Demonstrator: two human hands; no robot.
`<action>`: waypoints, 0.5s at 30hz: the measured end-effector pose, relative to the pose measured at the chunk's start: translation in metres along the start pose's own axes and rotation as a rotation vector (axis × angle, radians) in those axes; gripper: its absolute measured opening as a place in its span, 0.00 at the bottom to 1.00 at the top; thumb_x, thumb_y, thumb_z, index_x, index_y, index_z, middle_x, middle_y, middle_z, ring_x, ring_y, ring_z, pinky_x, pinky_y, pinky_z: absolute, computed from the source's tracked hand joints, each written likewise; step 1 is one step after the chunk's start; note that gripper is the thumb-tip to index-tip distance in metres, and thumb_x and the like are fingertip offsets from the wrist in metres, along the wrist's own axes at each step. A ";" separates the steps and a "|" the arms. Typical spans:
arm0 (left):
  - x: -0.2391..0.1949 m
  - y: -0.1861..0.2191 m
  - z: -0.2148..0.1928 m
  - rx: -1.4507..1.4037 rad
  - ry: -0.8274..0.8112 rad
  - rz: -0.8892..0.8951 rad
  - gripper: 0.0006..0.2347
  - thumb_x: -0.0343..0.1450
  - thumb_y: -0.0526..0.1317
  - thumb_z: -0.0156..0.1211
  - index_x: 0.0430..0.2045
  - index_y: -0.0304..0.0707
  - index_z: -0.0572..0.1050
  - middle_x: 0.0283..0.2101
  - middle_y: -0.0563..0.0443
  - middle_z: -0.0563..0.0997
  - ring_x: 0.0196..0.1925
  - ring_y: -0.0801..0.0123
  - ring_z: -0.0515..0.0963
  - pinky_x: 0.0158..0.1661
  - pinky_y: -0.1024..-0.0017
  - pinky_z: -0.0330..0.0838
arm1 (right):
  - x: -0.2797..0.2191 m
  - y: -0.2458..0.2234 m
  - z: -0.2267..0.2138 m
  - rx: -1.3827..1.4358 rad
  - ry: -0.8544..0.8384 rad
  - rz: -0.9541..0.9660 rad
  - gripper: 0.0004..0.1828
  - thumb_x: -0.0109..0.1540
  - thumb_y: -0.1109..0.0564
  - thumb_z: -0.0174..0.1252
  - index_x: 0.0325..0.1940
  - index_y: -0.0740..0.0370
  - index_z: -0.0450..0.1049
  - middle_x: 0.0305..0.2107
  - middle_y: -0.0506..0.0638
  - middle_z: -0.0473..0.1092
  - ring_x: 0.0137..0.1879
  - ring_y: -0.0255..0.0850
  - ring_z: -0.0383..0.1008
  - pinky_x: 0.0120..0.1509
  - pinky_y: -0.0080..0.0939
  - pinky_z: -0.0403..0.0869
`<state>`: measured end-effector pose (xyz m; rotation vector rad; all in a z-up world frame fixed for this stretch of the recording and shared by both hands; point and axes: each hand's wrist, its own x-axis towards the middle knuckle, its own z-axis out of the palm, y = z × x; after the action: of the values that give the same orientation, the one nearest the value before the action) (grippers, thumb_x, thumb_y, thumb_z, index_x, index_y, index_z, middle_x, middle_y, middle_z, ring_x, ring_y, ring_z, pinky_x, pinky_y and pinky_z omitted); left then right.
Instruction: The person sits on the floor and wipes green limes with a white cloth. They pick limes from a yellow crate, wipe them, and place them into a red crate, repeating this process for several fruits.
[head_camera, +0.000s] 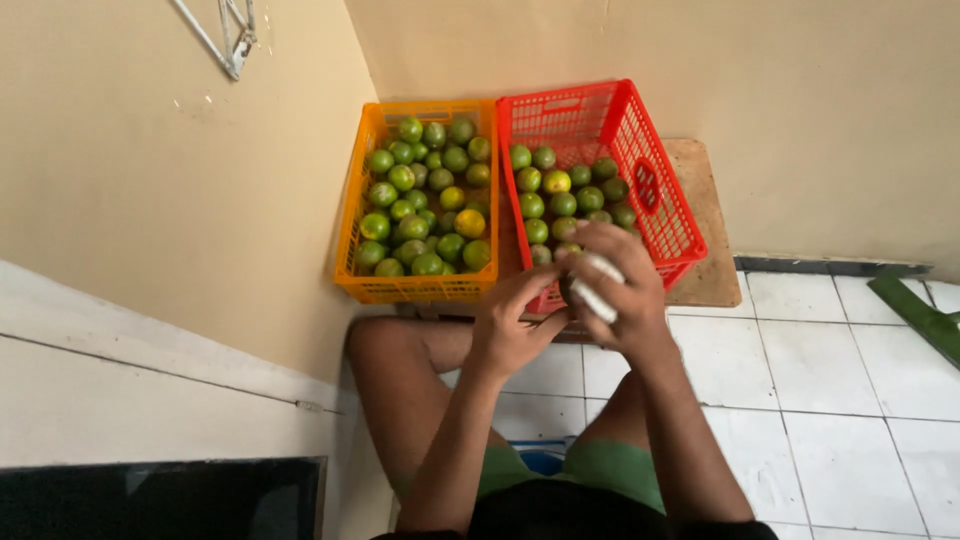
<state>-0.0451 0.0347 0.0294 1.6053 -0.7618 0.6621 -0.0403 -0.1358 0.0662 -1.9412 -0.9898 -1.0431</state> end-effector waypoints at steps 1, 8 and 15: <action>0.002 0.013 -0.001 0.008 0.005 -0.011 0.17 0.65 0.31 0.73 0.49 0.43 0.80 0.49 0.53 0.85 0.52 0.63 0.84 0.54 0.65 0.79 | 0.006 -0.008 -0.001 0.013 -0.006 0.003 0.20 0.67 0.50 0.52 0.56 0.62 0.79 0.53 0.65 0.73 0.62 0.68 0.71 0.65 0.66 0.70; 0.023 0.038 -0.009 0.187 -0.005 0.187 0.19 0.62 0.32 0.77 0.47 0.37 0.81 0.51 0.47 0.85 0.53 0.59 0.84 0.57 0.63 0.78 | 0.006 -0.015 0.003 0.530 0.055 0.924 0.26 0.68 0.47 0.44 0.60 0.67 0.75 0.43 0.57 0.74 0.46 0.46 0.74 0.52 0.48 0.74; 0.011 0.017 -0.003 0.363 -0.032 0.179 0.21 0.58 0.28 0.77 0.45 0.32 0.79 0.48 0.45 0.85 0.50 0.56 0.85 0.57 0.58 0.77 | -0.024 -0.008 0.009 -0.033 0.039 0.054 0.20 0.67 0.50 0.51 0.55 0.61 0.80 0.52 0.60 0.74 0.64 0.63 0.71 0.69 0.62 0.68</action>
<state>-0.0520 0.0342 0.0487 1.8935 -0.8499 0.9478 -0.0529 -0.1314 0.0433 -1.9559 -0.8992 -1.0689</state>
